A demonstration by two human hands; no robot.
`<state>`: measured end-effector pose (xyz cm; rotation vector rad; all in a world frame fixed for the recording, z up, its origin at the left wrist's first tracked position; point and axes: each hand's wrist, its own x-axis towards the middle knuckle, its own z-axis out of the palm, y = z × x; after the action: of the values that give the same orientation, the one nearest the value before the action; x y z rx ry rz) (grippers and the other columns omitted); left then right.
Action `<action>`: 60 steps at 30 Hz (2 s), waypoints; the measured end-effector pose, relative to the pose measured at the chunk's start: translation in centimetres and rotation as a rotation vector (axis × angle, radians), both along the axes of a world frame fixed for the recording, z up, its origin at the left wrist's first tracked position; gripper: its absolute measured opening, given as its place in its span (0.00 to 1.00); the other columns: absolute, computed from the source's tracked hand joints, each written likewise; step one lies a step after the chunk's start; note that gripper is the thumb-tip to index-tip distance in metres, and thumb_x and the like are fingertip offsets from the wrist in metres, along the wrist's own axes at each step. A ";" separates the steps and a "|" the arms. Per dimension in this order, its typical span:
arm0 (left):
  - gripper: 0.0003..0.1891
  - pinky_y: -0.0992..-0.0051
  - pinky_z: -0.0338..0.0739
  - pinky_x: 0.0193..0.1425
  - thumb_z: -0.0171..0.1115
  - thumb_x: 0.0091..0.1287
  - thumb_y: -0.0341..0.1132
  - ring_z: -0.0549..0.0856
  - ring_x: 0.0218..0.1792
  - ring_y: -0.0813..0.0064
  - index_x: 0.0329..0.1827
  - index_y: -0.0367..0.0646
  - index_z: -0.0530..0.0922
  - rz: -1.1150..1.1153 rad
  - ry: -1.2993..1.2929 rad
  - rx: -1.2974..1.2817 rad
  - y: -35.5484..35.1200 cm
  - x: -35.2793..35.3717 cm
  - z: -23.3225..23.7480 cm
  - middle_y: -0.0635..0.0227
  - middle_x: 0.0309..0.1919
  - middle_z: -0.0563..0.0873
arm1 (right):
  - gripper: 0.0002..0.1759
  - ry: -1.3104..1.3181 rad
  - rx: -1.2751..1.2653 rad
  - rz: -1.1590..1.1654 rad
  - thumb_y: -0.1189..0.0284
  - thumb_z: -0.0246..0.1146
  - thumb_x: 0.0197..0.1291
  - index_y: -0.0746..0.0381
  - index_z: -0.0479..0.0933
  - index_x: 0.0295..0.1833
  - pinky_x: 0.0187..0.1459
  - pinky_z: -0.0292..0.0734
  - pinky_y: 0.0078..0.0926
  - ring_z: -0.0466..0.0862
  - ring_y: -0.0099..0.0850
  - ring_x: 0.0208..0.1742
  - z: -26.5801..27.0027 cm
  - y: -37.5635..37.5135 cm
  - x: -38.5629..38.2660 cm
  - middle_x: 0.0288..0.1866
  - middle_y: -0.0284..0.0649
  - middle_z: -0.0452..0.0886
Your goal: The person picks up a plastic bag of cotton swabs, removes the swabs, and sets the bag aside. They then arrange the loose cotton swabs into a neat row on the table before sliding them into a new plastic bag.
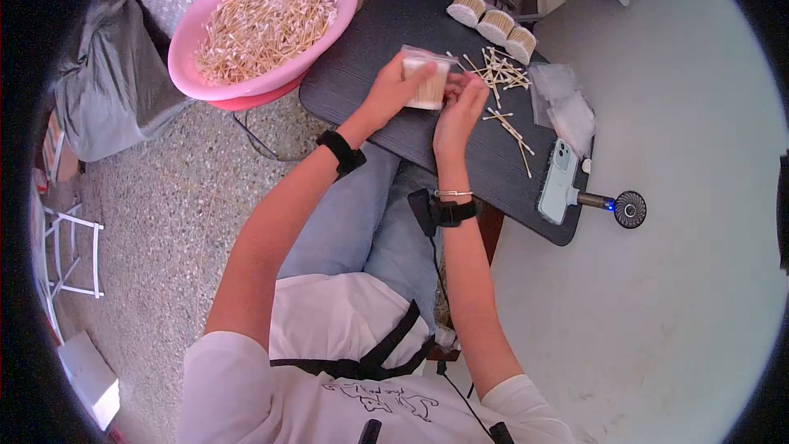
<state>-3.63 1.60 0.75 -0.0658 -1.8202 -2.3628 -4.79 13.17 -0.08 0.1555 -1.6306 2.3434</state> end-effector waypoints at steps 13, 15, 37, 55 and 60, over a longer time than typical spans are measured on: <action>0.20 0.60 0.82 0.56 0.58 0.70 0.39 0.83 0.51 0.65 0.62 0.41 0.71 -0.444 -0.425 0.140 -8.1 2.0 10.3 0.62 0.52 0.81 | 0.13 0.036 0.034 0.035 0.64 0.46 0.75 0.63 0.65 0.52 0.41 0.71 0.22 0.73 0.22 0.35 -0.6 0.0 -0.3 0.35 0.37 0.75; 0.20 0.65 0.81 0.59 0.60 0.69 0.33 0.82 0.54 0.68 0.63 0.43 0.69 -0.417 -0.410 0.036 -9.1 0.3 11.9 0.63 0.54 0.79 | 0.12 0.055 0.038 0.044 0.66 0.47 0.75 0.63 0.65 0.52 0.41 0.71 0.21 0.73 0.22 0.34 -0.4 0.0 -0.1 0.35 0.36 0.76; 0.22 0.56 0.73 0.56 0.57 0.65 0.33 0.78 0.52 0.41 0.62 0.44 0.68 0.236 0.279 -1.038 -5.6 -23.4 3.1 0.44 0.50 0.80 | 0.09 0.030 0.042 0.131 0.73 0.52 0.72 0.62 0.64 0.53 0.34 0.68 0.16 0.72 0.19 0.31 0.3 -0.4 0.5 0.28 0.33 0.75; 0.21 0.67 0.76 0.58 0.46 0.74 0.44 0.79 0.58 0.61 0.67 0.54 0.72 0.124 0.056 -0.933 -5.7 -26.6 -1.3 0.59 0.59 0.79 | 0.06 -0.012 0.126 0.219 0.74 0.53 0.71 0.64 0.67 0.48 0.30 0.68 0.16 0.73 0.18 0.28 0.6 -0.9 0.9 0.26 0.32 0.73; 0.24 0.69 0.66 0.69 0.45 0.74 0.48 0.74 0.64 0.56 0.70 0.53 0.67 0.093 0.055 -1.194 -6.5 -27.9 -2.7 0.58 0.66 0.73 | 0.05 0.002 0.116 0.222 0.75 0.53 0.71 0.64 0.68 0.48 0.30 0.68 0.16 0.73 0.18 0.28 0.5 -1.1 0.8 0.26 0.32 0.73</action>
<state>-31.55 -4.91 -1.98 -0.1659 -2.7877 -0.9025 -3.94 12.08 0.39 0.3807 -1.8331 2.4044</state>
